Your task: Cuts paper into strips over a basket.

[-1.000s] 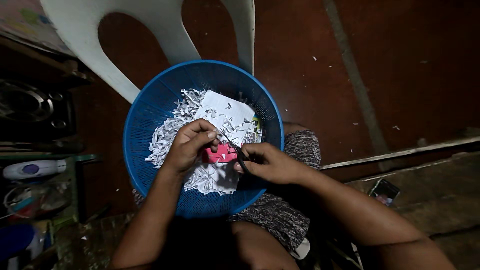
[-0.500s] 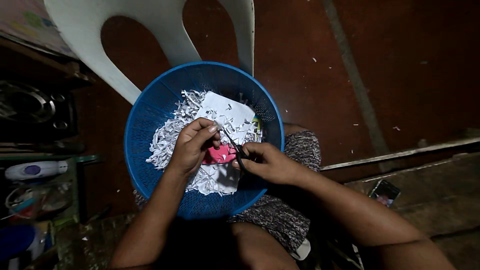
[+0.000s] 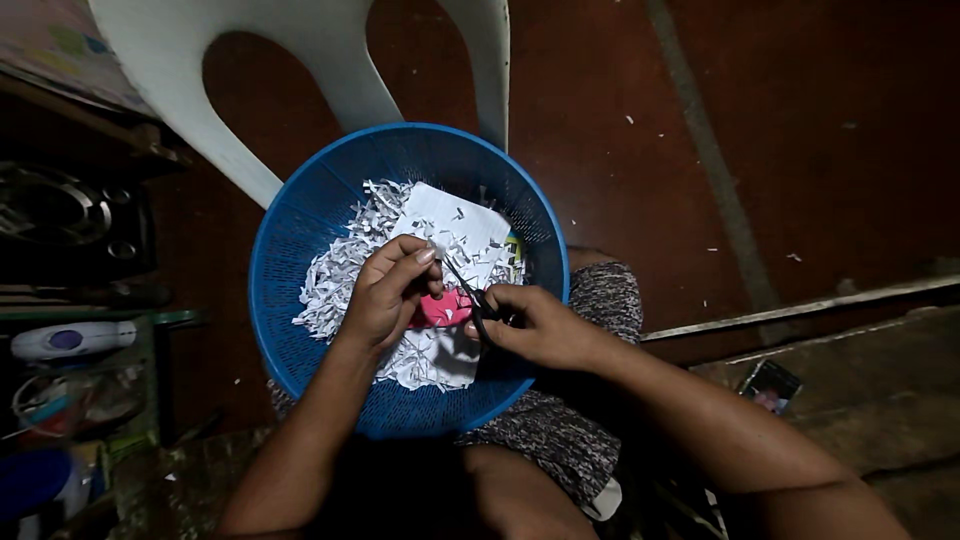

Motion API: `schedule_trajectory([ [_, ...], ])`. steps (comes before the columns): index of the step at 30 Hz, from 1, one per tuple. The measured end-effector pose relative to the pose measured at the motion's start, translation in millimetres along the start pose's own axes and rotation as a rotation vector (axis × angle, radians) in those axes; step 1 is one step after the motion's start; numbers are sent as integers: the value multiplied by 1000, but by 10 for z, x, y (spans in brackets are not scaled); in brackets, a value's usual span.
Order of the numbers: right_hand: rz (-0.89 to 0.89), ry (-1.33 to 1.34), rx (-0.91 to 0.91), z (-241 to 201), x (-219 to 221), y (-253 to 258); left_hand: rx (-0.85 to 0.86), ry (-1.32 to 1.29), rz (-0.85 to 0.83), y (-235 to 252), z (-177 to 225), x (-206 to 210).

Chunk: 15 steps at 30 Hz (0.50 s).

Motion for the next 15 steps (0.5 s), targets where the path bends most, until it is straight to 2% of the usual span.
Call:
schedule_trajectory([
  [7, 26, -4, 1, 10, -13, 4, -26, 65, -32, -5, -40, 32],
  [15, 48, 18, -29, -11, -37, 1, 33, 150, -38, 2, 22, 3],
])
Point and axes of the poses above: each hand's wrist, its own y-axis towards the middle knuckle, its own x-axis out of the palm, z = x × y, the point moved 10 cm from there along y, towards the middle knuckle, and after that the axes turned 4 degrees about x, right-handed, at the moved point
